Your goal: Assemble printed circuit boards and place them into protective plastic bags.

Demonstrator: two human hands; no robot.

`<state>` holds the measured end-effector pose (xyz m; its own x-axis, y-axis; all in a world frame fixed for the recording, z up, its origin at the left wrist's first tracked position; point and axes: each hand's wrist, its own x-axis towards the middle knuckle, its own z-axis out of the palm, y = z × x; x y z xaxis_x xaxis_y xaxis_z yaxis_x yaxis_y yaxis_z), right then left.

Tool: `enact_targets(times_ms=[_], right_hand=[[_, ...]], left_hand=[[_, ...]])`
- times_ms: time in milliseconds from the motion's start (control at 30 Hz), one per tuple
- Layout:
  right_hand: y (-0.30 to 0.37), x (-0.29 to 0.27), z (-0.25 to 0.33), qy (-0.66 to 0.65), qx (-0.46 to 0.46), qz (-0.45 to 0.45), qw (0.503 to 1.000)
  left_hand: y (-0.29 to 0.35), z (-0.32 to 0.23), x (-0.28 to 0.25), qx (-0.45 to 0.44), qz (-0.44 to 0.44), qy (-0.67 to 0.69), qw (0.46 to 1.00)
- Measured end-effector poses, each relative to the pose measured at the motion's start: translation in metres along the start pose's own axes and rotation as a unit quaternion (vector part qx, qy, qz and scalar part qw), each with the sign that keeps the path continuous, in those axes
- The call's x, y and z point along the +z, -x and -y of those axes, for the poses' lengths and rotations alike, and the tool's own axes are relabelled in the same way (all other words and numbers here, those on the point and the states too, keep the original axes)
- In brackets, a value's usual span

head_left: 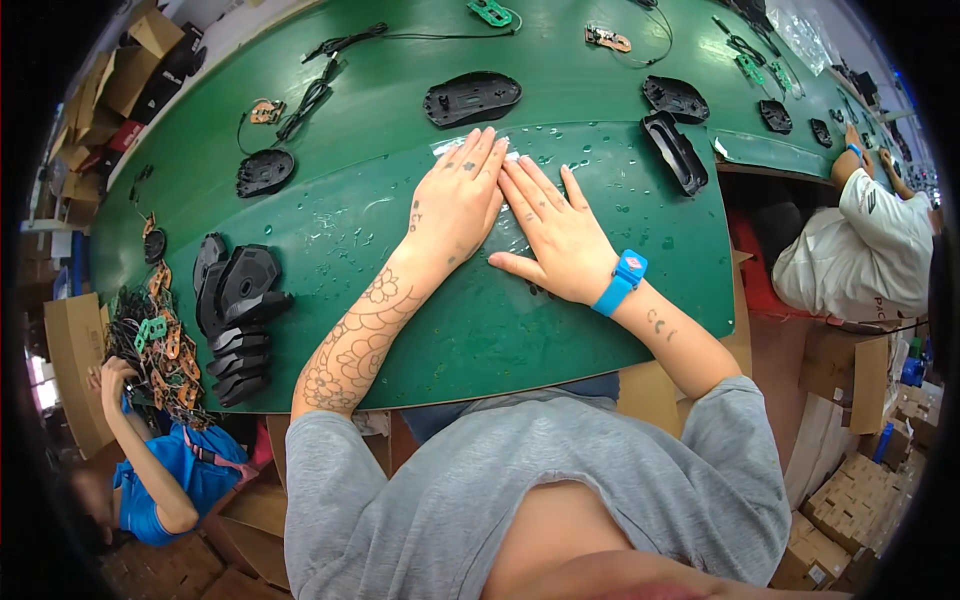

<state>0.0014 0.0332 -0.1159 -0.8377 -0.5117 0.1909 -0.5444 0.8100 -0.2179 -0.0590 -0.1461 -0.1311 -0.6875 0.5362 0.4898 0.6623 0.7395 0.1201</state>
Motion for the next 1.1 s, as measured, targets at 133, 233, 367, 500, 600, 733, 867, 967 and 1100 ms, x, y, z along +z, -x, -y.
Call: enact_targets(times_ms=[133, 233, 367, 500, 600, 733, 867, 967, 1100], right_hand=[[0.000, -0.001, -0.003, -0.007, -0.010, 0.001, 1.000], [-0.002, -0.004, -0.011, -0.014, -0.027, 0.011, 0.999], [-0.004, -0.009, -0.027, -0.034, -0.070, 0.041, 0.996], [-0.005, -0.015, -0.039, -0.033, -0.089, 0.062, 0.994], [-0.006, -0.019, -0.042, -0.019, -0.088, 0.059, 0.994], [-0.007, -0.018, -0.047, -0.007, -0.085, 0.057, 0.995], [-0.009, -0.016, -0.051, -0.015, -0.079, 0.057, 0.995], [-0.008, -0.015, -0.053, -0.023, -0.078, 0.048, 0.996], [-0.010, -0.014, -0.054, -0.034, -0.068, 0.051, 0.996]], left_hand=[[0.000, -0.007, -0.006, -0.008, 0.008, -0.019, 1.000], [0.003, -0.012, -0.008, -0.016, 0.008, -0.034, 0.999], [0.005, -0.015, -0.009, -0.038, 0.002, -0.063, 0.997], [0.000, -0.014, -0.014, -0.031, 0.021, -0.056, 0.998], [-0.005, -0.004, -0.015, -0.018, 0.013, -0.026, 0.999], [-0.007, 0.003, -0.011, -0.001, -0.002, 0.002, 1.000], [-0.007, 0.005, -0.006, 0.011, -0.015, -0.006, 1.000], [-0.007, 0.005, -0.005, 0.014, -0.025, -0.014, 1.000], [-0.010, 0.004, -0.007, 0.015, -0.021, -0.019, 0.999]])
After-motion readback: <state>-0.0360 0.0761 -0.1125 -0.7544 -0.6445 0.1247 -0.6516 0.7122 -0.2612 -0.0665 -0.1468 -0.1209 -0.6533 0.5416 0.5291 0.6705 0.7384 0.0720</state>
